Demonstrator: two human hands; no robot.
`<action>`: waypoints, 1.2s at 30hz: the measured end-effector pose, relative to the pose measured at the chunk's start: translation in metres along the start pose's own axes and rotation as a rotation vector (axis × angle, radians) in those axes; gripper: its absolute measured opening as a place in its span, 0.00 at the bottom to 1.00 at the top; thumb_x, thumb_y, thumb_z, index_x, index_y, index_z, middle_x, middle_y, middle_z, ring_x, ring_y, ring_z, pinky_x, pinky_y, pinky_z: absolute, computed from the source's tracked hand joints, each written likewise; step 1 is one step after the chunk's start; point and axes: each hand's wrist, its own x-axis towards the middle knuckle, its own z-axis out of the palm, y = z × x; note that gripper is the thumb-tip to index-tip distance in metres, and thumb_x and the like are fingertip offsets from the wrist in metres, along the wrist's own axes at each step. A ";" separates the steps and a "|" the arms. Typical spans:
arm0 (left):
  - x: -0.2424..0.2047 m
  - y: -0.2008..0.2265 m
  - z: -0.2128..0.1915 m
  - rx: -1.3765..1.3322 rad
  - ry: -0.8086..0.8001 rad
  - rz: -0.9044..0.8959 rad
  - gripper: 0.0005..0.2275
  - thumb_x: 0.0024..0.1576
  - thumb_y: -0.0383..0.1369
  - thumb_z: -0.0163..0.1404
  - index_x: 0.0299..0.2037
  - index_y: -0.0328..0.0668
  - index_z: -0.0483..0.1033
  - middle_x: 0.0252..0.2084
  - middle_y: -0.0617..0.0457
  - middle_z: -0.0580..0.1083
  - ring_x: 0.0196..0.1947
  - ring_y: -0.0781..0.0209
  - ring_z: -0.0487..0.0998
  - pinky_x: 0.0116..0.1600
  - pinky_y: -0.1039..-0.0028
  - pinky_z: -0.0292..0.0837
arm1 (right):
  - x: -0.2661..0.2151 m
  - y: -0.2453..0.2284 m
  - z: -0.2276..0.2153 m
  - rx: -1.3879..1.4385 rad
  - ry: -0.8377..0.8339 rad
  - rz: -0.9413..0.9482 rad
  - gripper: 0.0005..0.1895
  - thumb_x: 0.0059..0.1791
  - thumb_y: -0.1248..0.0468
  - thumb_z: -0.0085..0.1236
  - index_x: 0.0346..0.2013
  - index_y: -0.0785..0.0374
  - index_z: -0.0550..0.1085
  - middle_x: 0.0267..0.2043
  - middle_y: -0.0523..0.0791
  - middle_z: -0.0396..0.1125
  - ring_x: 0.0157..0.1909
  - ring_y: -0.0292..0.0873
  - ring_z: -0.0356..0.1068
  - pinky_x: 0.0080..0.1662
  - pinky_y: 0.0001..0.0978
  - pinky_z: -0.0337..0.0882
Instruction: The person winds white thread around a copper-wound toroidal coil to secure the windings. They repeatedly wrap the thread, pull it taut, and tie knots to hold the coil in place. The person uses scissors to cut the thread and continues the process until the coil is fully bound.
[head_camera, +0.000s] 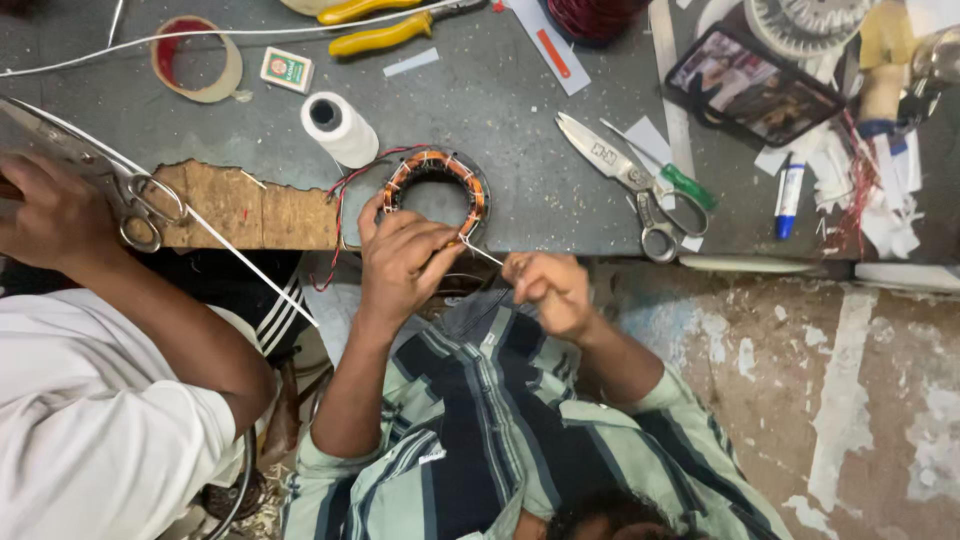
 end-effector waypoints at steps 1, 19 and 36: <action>0.001 0.000 -0.002 0.002 -0.014 -0.003 0.07 0.53 0.33 0.65 0.37 0.43 0.83 0.38 0.57 0.81 0.45 0.60 0.77 0.72 0.52 0.52 | -0.003 0.003 -0.003 -0.153 -0.022 0.013 0.16 0.61 0.60 0.44 0.32 0.66 0.67 0.28 0.44 0.66 0.31 0.42 0.63 0.44 0.38 0.69; -0.031 0.011 0.003 0.286 0.150 0.248 0.11 0.55 0.30 0.57 0.47 0.43 0.83 0.48 0.51 0.79 0.52 0.56 0.74 0.60 0.54 0.62 | -0.021 -0.017 0.030 -0.002 -0.104 0.001 0.20 0.60 0.54 0.50 0.30 0.65 0.70 0.28 0.47 0.68 0.34 0.45 0.69 0.58 0.50 0.70; -0.065 0.003 0.025 -0.457 0.242 -0.280 0.06 0.55 0.28 0.61 0.40 0.36 0.84 0.39 0.48 0.83 0.38 0.57 0.85 0.45 0.71 0.78 | -0.003 -0.002 0.060 -0.953 0.240 -0.042 0.04 0.50 0.68 0.61 0.34 0.67 0.78 0.37 0.48 0.74 0.37 0.49 0.75 0.41 0.40 0.74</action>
